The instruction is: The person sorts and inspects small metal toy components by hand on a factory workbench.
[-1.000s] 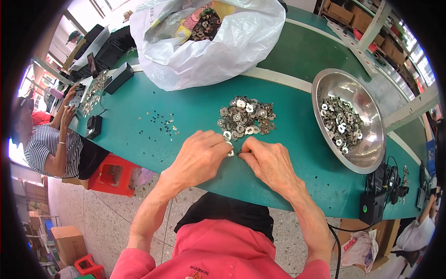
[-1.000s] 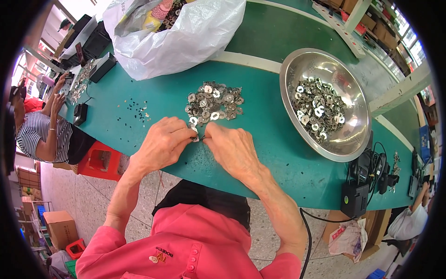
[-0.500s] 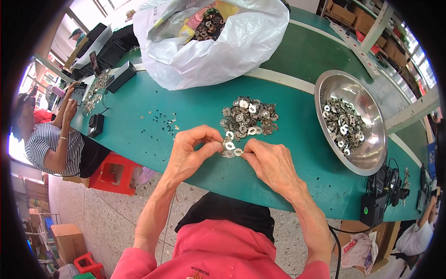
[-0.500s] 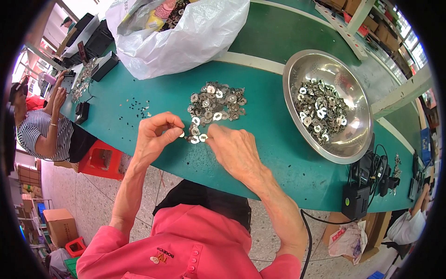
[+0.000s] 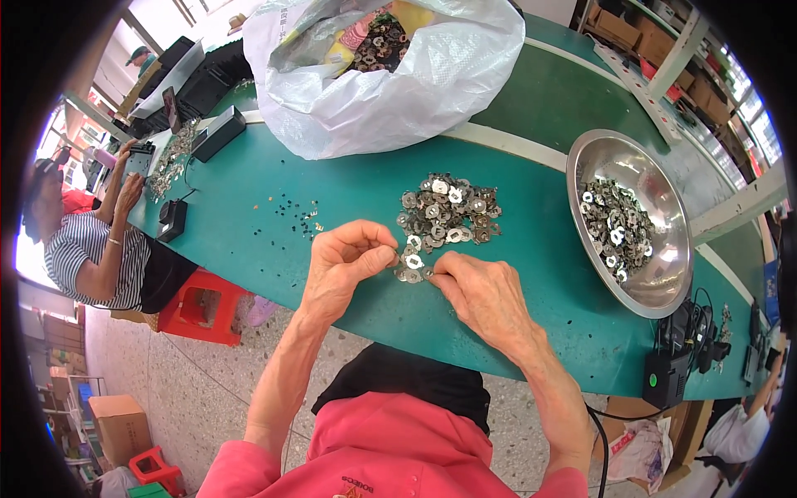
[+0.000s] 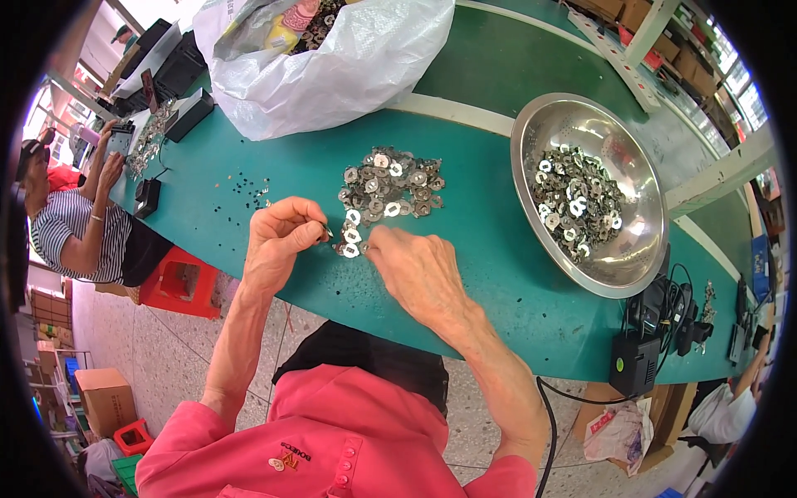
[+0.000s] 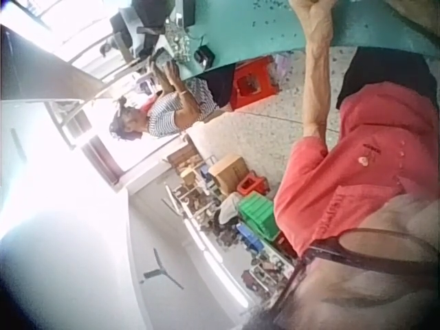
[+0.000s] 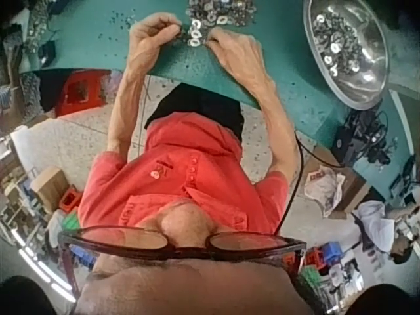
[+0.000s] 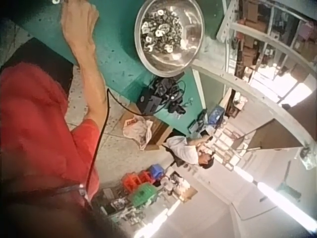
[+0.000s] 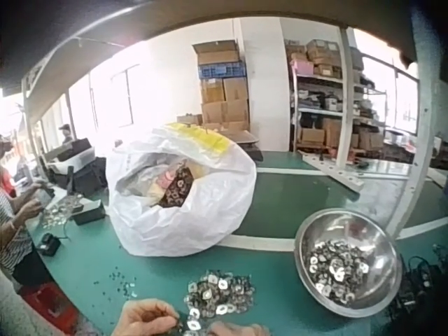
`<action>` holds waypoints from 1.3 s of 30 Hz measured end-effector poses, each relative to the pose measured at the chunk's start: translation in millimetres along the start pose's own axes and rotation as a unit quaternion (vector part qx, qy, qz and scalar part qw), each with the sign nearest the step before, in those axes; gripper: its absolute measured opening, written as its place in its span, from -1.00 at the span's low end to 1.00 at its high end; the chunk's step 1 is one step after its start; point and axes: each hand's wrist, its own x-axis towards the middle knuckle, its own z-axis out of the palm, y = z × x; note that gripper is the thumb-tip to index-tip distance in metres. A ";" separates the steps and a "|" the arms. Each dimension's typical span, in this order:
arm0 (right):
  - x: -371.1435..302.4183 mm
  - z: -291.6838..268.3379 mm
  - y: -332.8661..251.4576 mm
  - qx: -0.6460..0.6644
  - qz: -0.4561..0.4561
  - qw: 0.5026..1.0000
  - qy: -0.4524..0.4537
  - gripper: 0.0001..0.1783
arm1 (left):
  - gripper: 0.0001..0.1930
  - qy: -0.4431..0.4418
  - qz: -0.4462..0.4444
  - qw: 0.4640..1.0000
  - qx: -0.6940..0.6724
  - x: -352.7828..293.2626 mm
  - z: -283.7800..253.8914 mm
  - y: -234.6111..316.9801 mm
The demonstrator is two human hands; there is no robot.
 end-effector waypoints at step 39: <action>2.7 1.2 -4.3 0.106 0.021 0.993 0.040 -0.84 | -0.79 -0.082 0.249 0.795 0.547 -4.1 9.3 11.8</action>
